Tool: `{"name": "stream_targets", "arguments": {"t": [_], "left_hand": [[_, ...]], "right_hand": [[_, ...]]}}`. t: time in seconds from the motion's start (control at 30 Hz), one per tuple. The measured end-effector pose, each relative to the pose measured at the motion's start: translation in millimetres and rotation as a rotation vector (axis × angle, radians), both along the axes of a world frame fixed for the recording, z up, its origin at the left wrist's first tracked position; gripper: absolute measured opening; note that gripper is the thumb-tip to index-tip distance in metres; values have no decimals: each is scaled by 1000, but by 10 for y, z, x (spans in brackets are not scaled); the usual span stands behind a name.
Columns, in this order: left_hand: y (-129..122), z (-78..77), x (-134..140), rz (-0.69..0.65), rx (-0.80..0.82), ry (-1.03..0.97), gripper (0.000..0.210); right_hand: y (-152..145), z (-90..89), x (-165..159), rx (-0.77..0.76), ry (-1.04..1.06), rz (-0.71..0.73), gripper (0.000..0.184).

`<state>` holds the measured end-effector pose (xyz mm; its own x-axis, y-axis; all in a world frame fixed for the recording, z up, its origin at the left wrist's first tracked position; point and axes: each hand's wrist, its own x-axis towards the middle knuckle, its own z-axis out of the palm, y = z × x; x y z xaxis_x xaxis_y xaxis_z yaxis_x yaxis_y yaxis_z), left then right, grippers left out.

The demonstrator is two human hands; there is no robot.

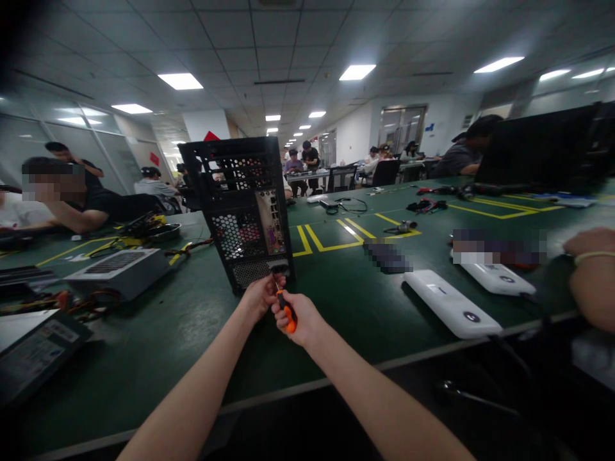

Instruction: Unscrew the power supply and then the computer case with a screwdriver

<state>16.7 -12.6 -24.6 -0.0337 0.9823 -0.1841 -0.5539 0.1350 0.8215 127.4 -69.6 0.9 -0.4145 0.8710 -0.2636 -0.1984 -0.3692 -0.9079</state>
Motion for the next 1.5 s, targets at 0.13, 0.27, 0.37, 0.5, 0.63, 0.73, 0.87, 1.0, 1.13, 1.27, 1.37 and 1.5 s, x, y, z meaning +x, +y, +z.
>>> {"name": "stream_targets", "arguments": {"t": [0.13,0.27,0.37,0.5,0.63,0.73,0.87,1.0,1.13,1.27,1.37,1.5], "left_hand": [[-6,19,-25,-25,-17,-33,11],[-6,18,-33,-19,-55,9,7],[8,14,-20,-6,-27,62,9],[33,24,-16,23,-19,99,7],[59,21,-60,36,-45,34,3],[74,5,-93,7,-61,-20,4],[78,-9,-95,-10,-39,-36,4],[70,-11,-73,-11,-44,-57,15],[60,-33,-69,-10,-12,-32,14],[39,-47,-69,-34,34,25,11],[25,-29,-55,-43,32,34,12],[34,-17,-25,18,6,42,13]], "right_hand": [[-6,28,-10,43,-34,5,33],[40,-12,-35,149,-228,-51,26],[95,-22,-1,269,-452,-103,16],[37,55,32,477,-756,-207,11],[-211,132,-88,666,-926,-256,25],[-365,114,-205,957,-1194,-280,29],[-359,45,-198,976,-1081,-365,25],[-210,-4,-67,513,-366,-457,11],[-119,-58,-98,271,-151,-433,13],[-132,-76,-228,38,108,-407,5],[-150,-67,-275,-109,277,-401,8],[-146,-58,-305,-288,428,-339,18]]}}
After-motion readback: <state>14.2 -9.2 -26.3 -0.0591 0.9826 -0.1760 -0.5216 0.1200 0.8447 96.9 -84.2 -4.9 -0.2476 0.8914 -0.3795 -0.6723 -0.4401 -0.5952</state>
